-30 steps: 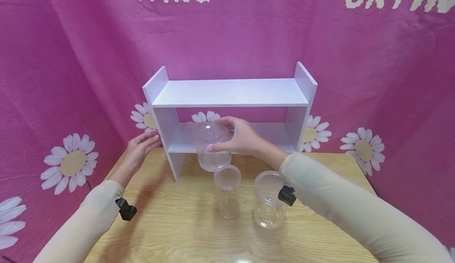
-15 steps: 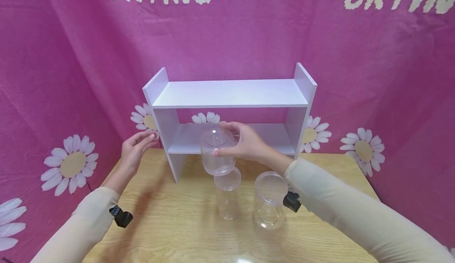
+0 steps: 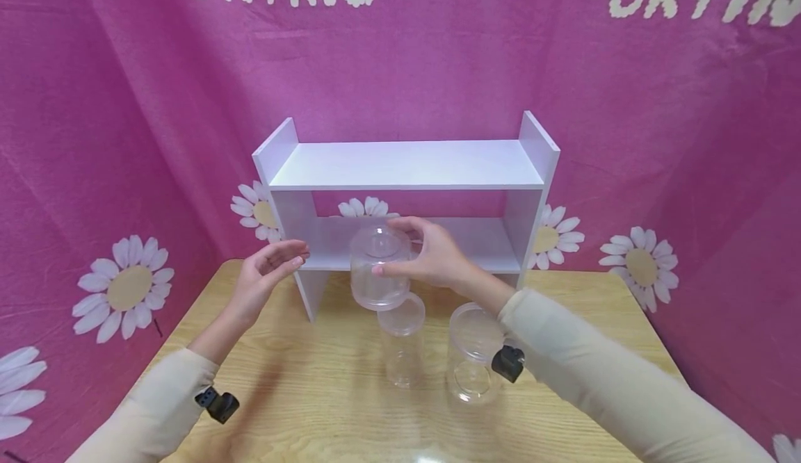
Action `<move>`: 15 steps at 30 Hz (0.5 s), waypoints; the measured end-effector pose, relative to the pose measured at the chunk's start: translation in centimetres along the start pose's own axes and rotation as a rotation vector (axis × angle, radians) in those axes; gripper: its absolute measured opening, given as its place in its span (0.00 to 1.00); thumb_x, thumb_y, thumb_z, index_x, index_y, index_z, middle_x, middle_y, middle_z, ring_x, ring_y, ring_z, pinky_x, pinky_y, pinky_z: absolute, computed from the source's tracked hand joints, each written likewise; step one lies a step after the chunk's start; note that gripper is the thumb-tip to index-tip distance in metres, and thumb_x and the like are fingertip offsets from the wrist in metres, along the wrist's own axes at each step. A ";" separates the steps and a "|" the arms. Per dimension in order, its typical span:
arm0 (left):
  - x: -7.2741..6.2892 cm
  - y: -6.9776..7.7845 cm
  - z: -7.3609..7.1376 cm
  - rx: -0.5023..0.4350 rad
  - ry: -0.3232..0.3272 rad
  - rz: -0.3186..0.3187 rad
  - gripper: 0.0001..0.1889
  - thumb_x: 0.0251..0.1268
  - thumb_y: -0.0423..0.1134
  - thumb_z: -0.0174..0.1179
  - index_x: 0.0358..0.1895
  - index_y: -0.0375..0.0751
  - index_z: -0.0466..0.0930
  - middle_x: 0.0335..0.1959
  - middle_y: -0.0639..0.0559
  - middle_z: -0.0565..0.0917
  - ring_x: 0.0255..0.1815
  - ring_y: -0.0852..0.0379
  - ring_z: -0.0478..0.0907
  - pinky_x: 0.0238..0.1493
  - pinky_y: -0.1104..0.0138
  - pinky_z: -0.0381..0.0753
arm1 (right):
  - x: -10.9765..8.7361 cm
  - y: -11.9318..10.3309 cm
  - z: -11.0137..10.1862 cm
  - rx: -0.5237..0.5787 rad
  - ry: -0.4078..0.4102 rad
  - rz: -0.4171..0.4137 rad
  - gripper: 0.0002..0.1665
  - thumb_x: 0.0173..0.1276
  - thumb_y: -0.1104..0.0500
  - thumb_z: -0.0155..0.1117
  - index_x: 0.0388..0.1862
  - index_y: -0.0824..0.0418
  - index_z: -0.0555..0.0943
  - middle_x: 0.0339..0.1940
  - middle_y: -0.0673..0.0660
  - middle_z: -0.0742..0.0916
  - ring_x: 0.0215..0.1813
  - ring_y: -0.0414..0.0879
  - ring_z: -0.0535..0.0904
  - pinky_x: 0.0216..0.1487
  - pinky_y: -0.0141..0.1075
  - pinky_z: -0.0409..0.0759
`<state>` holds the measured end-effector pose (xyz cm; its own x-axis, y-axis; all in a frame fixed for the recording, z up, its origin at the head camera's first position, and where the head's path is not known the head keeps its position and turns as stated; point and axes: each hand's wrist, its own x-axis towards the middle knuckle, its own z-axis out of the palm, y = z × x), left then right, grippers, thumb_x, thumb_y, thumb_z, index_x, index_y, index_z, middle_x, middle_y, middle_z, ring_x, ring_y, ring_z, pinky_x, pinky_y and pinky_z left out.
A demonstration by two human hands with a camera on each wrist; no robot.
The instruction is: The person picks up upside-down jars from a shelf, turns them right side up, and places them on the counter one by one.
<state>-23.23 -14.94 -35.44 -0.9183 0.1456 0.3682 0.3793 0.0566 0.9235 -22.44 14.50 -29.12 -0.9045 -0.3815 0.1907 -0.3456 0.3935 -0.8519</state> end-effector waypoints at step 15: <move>-1.3 0.6 3.2 0.032 -0.405 -0.007 0.42 0.57 0.42 0.69 0.70 0.29 0.58 0.70 0.32 0.65 0.73 0.36 0.61 0.73 0.54 0.63 | -0.7 -0.4 1.8 0.140 -0.024 -0.004 0.42 0.54 0.64 0.74 0.67 0.68 0.67 0.67 0.64 0.75 0.69 0.57 0.71 0.72 0.45 0.68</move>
<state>-21.45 -11.88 -35.66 -0.8043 0.5219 0.2840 0.3824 0.0888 0.9197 -21.22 13.06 -29.80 -0.8963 -0.4036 0.1836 -0.3092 0.2722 -0.9112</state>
